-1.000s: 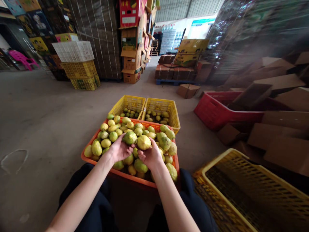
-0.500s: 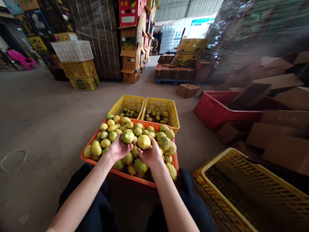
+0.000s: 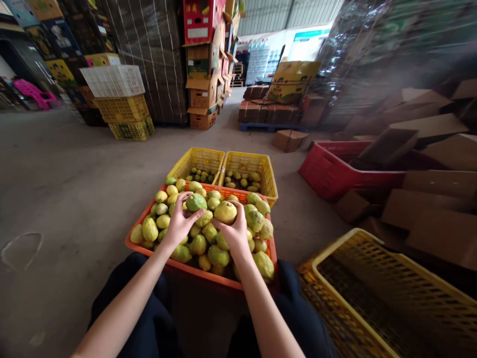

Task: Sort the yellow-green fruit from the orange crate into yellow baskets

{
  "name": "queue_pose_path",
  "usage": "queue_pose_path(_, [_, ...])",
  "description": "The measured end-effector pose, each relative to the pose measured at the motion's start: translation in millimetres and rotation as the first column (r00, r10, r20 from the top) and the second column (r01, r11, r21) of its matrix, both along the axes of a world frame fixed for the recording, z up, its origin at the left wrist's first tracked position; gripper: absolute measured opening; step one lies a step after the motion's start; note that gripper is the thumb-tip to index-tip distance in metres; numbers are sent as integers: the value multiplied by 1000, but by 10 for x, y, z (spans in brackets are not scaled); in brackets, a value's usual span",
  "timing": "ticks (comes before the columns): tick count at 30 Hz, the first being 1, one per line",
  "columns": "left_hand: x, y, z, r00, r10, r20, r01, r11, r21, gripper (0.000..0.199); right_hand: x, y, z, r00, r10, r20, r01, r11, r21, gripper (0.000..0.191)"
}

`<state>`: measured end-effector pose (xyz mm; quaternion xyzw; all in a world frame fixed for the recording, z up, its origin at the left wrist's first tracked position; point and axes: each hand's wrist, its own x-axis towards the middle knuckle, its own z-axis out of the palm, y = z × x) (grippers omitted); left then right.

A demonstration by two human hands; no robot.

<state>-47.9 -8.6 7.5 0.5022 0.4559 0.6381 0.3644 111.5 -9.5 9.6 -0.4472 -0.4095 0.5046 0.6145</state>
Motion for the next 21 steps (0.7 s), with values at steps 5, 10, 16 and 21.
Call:
queue_pose_path(5, [1, -15, 11, 997, -64, -43, 64, 998, -15, 61, -18, 45, 0, 944, -166, 286, 122, 979, 165, 52])
queue_pose_path(10, [8, -45, 12, 990, -42, -132, 47, 998, 34, 56, -48, 46, -4, 930, -191, 314, 130, 970, 203, 49])
queue_pose_path(16, [-6, -21, -12, 959, 77, -273, -26, 982, 186, 50, -49, 59, -40, 914, -234, 332, 154, 956, 249, 49])
queue_pose_path(21, [-17, -4, -50, 916, 145, -373, -24, 951, 309, 45, -54, 68, -58, 901, -254, 352, 159, 948, 277, 47])
